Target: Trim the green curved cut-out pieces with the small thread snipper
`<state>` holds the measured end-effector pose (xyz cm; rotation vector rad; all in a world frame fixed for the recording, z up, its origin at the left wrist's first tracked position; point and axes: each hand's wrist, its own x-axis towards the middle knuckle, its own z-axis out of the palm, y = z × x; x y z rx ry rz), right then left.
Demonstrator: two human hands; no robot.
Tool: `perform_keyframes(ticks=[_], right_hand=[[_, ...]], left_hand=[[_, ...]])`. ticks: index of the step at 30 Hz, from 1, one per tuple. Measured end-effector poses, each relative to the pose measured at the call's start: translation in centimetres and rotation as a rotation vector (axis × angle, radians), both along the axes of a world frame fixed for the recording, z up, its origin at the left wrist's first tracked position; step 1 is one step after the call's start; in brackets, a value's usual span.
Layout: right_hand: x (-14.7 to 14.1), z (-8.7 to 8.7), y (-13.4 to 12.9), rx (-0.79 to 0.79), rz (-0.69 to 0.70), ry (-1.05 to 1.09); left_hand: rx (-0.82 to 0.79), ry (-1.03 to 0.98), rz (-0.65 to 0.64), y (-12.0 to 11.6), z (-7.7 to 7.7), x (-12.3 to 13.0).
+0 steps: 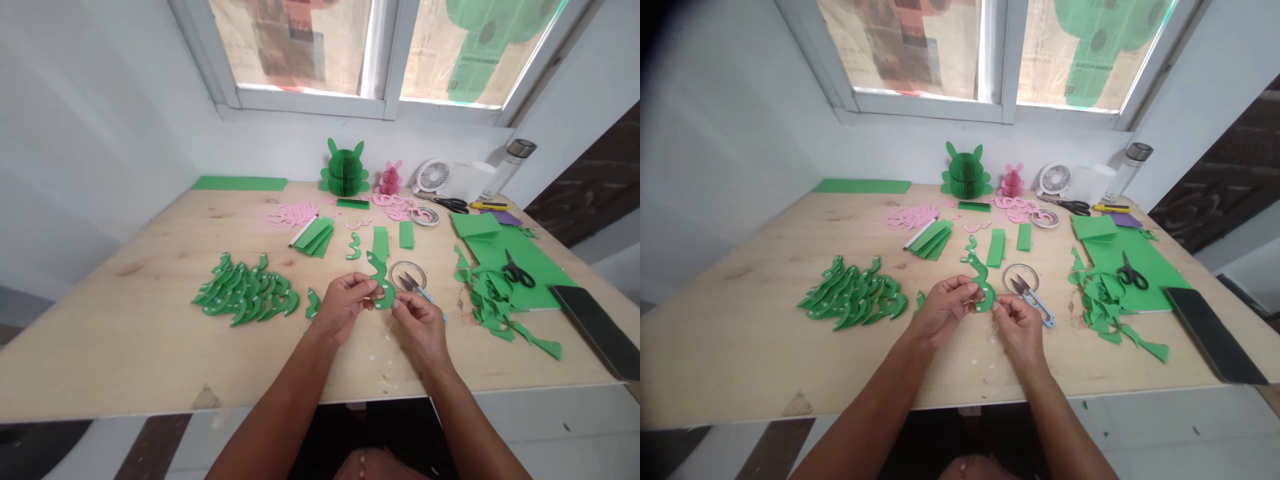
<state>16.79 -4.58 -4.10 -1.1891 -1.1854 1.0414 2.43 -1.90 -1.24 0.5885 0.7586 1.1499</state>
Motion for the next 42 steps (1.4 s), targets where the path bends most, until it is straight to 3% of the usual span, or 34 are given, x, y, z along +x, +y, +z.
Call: perform_keyframes(ticks=[14,27,35,42], right_hand=[[0.0,-0.1,0.0,0.0,0.002,-0.028],[-0.2,0.4,-0.1,-0.02,-0.037,-0.045],[-0.2,1.4,-0.4,0.022,-0.119,-0.039],[-0.2,0.9,-0.1,0.01,-0.038,0.008]], left_hand=[[0.015,0.025,0.007,0.1,-0.1,0.1],[0.059,0.086,0.118,0.1,-0.1,0.4],[0.176,0.204,0.097,0.1,-0.6,0.4],[0.209,0.248,0.11,0.1,-0.7,0.6]])
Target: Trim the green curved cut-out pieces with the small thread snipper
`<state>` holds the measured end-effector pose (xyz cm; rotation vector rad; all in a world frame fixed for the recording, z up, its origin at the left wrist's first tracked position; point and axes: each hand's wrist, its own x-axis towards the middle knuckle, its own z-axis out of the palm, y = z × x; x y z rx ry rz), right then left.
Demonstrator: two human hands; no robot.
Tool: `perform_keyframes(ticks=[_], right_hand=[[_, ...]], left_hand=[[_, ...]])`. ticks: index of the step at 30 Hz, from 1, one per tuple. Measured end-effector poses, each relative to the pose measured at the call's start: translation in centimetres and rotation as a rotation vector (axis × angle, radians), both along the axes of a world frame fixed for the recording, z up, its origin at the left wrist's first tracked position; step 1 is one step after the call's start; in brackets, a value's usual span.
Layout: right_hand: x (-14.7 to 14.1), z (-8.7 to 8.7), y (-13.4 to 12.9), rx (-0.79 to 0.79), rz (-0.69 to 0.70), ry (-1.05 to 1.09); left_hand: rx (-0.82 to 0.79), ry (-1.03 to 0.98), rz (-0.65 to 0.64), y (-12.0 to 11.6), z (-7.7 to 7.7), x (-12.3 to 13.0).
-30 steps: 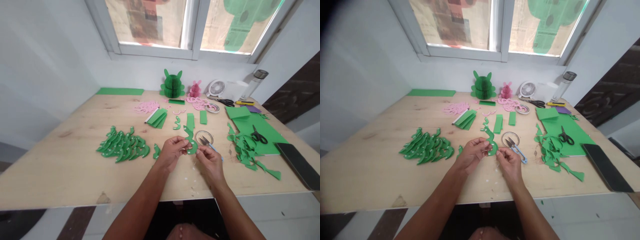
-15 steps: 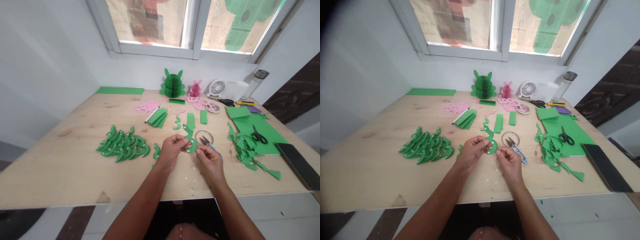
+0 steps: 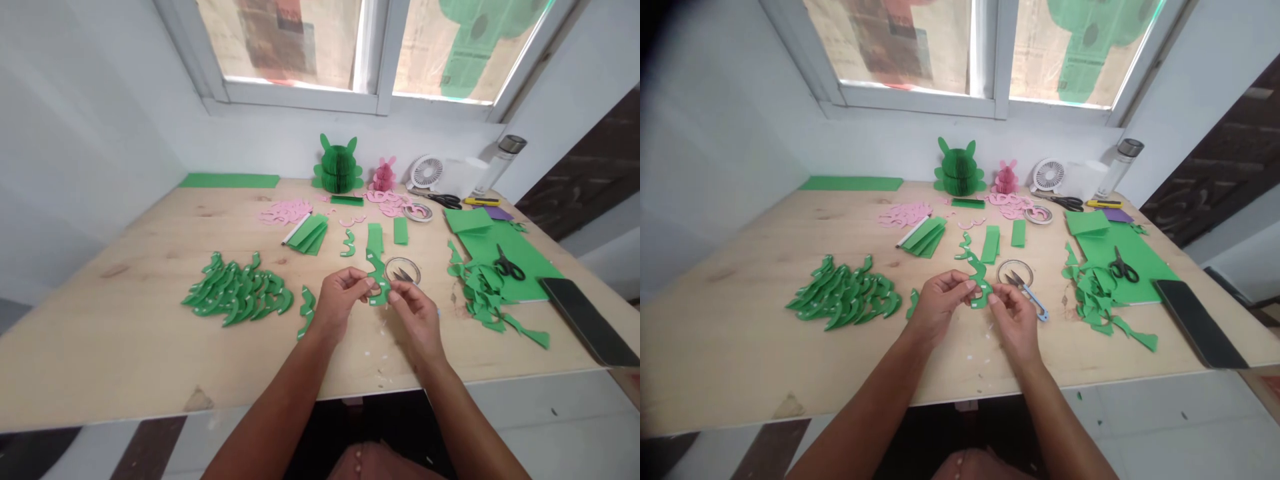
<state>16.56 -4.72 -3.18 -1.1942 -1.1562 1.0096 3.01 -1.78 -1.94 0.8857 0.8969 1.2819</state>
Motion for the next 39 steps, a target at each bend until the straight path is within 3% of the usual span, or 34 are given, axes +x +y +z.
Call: perform_keyframes(ticks=[15,39], right_hand=[[-0.03,-0.29,0.2,0.02,0.04,0.031],[-0.01,-0.18,0.24,-0.001,0.019,0.077]], left_hand=[[0.011,0.074,-0.033,-0.13,-0.2,0.46],[0.002,0.033,-0.078,-0.48,0.23,0.69]])
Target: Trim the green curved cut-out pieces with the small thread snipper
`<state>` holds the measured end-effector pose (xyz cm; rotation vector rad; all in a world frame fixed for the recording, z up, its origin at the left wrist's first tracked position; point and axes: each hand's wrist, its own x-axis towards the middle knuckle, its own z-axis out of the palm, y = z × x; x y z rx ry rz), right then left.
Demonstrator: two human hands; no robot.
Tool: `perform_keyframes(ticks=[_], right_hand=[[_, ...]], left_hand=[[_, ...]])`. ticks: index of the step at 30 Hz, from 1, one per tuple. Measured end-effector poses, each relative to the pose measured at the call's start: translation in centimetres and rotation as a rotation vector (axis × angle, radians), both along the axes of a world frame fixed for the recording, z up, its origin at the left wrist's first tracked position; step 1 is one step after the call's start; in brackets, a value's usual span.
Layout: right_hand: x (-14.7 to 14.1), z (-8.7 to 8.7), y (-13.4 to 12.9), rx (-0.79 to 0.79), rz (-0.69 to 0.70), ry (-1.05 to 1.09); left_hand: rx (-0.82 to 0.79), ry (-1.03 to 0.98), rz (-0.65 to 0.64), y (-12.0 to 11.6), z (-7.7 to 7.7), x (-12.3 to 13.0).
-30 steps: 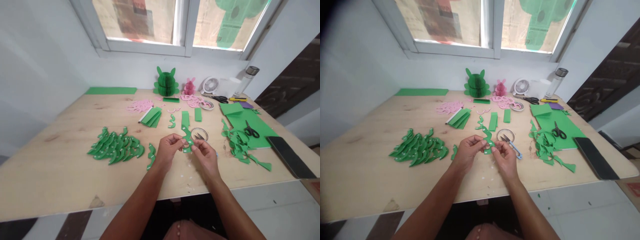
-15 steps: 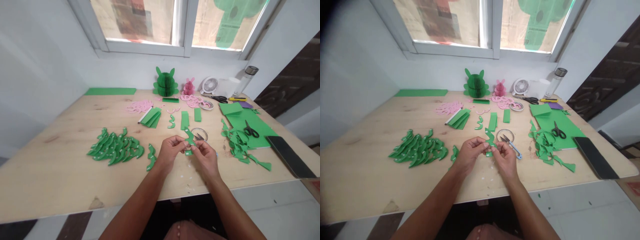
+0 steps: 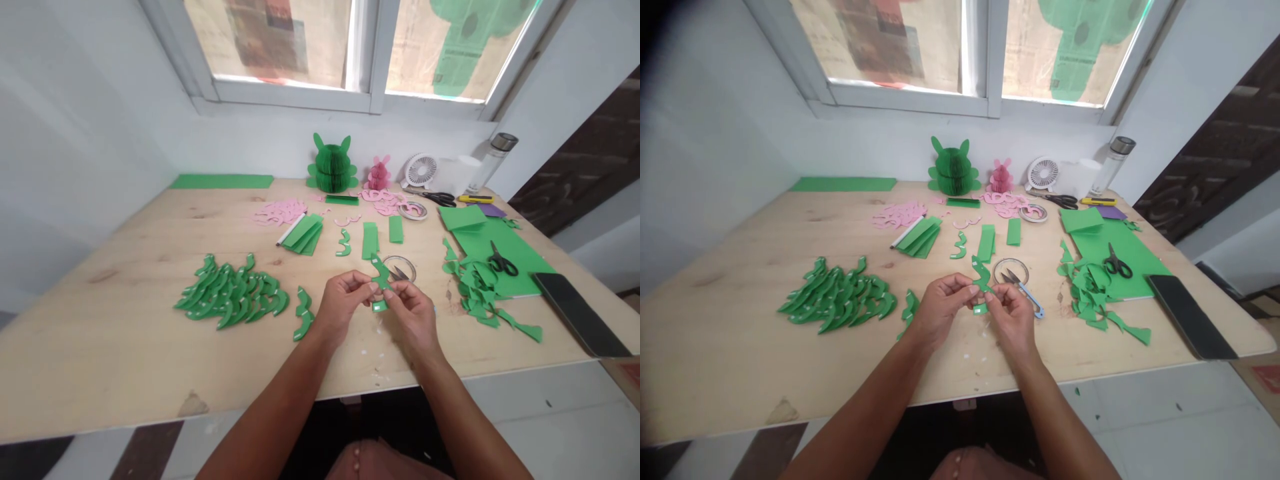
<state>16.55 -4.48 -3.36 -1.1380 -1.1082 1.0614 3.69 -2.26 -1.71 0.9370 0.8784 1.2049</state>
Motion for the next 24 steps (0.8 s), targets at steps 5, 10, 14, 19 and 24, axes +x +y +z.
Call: perform_keyframes(ticks=[5,10,14,19,24], right_hand=[[0.1,-0.3,0.1,0.01,-0.006,0.0],[0.0,0.0,0.0,-0.008,0.005,0.058],[-0.2,0.6,-0.1,-0.006,-0.009,0.082],[-0.2,0.9,-0.2,0.006,-0.045,0.144],[-0.3,0.9,-0.1,-0.015,-0.067,0.182]], left_hand=[[0.017,0.01,0.01,0.0,-0.2,0.1],[0.038,0.016,-0.002,0.1,-0.5,0.1],[0.042,0.01,-0.006,0.2,-0.6,0.0],[0.037,0.021,-0.082,0.1,-0.4,0.0],[0.02,0.045,-0.161,-0.1,-0.3,0.0]])
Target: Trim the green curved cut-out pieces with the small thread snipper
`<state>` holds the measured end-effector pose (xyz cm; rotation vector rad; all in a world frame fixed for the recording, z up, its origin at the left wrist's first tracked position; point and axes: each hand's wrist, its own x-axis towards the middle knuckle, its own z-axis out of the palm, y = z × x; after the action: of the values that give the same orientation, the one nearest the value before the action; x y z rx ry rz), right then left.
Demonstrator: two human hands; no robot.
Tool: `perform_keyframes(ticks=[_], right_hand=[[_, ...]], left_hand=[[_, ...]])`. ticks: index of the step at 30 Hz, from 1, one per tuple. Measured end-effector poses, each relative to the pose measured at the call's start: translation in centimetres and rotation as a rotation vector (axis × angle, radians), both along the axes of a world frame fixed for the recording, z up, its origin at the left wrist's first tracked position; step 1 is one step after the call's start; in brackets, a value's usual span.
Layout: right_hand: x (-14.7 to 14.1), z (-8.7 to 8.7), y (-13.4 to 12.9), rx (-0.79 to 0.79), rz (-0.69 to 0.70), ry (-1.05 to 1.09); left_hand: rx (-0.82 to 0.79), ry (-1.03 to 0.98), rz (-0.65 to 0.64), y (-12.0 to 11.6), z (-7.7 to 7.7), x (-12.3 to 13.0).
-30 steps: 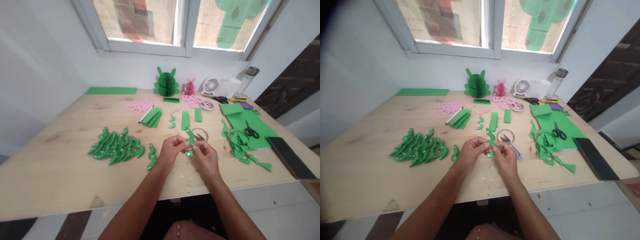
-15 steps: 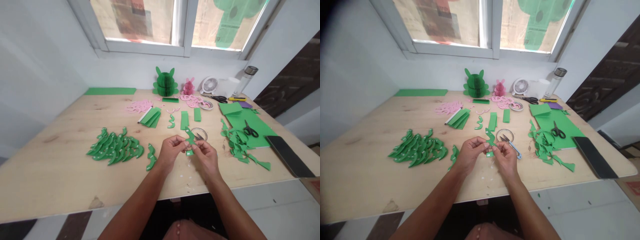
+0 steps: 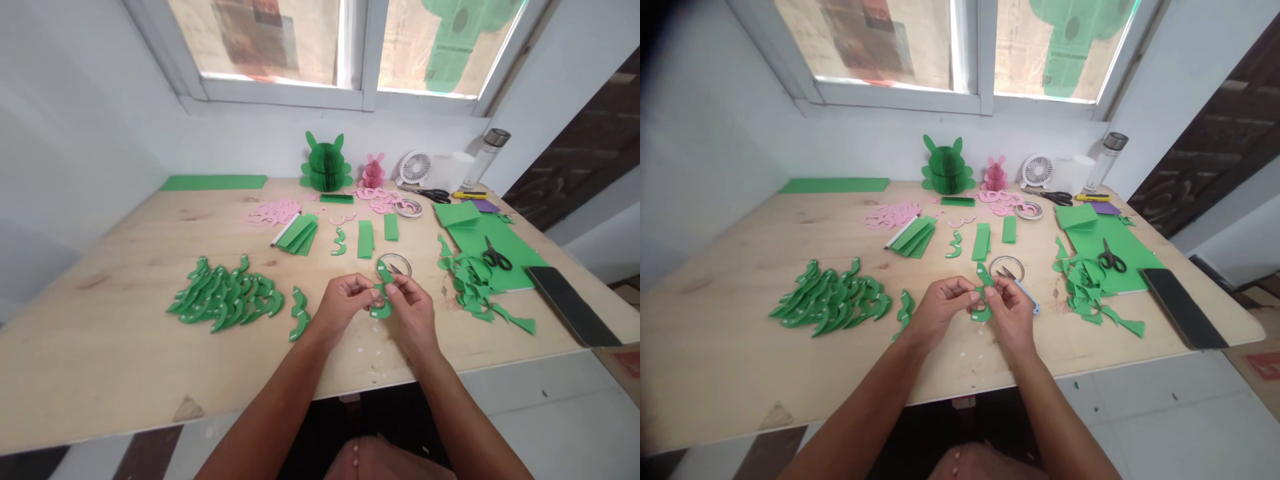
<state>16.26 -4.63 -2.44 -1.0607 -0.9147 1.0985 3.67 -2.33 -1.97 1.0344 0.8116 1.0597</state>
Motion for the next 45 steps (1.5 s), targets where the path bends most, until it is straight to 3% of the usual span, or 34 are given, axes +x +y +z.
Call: perform_keyframes(ticks=[12,25,33,45], right_hand=[[0.16,-0.63,0.02,0.01,-0.047,0.044],[0.24,-0.24,-0.05,0.0,-0.069,0.018],[0.2,-0.11,-0.02,-0.019,-0.109,0.031],[0.25,-0.09,0.04,-0.037,-0.145,0.093]], left_hand=[[-0.025,0.031,-0.043,-0.09,0.08,0.09],[-0.048,0.03,-0.045,-0.33,0.55,0.23],[-0.012,0.092,-0.134,-0.44,0.32,0.22],[0.005,0.112,-0.16,-0.54,0.3,0.32]])
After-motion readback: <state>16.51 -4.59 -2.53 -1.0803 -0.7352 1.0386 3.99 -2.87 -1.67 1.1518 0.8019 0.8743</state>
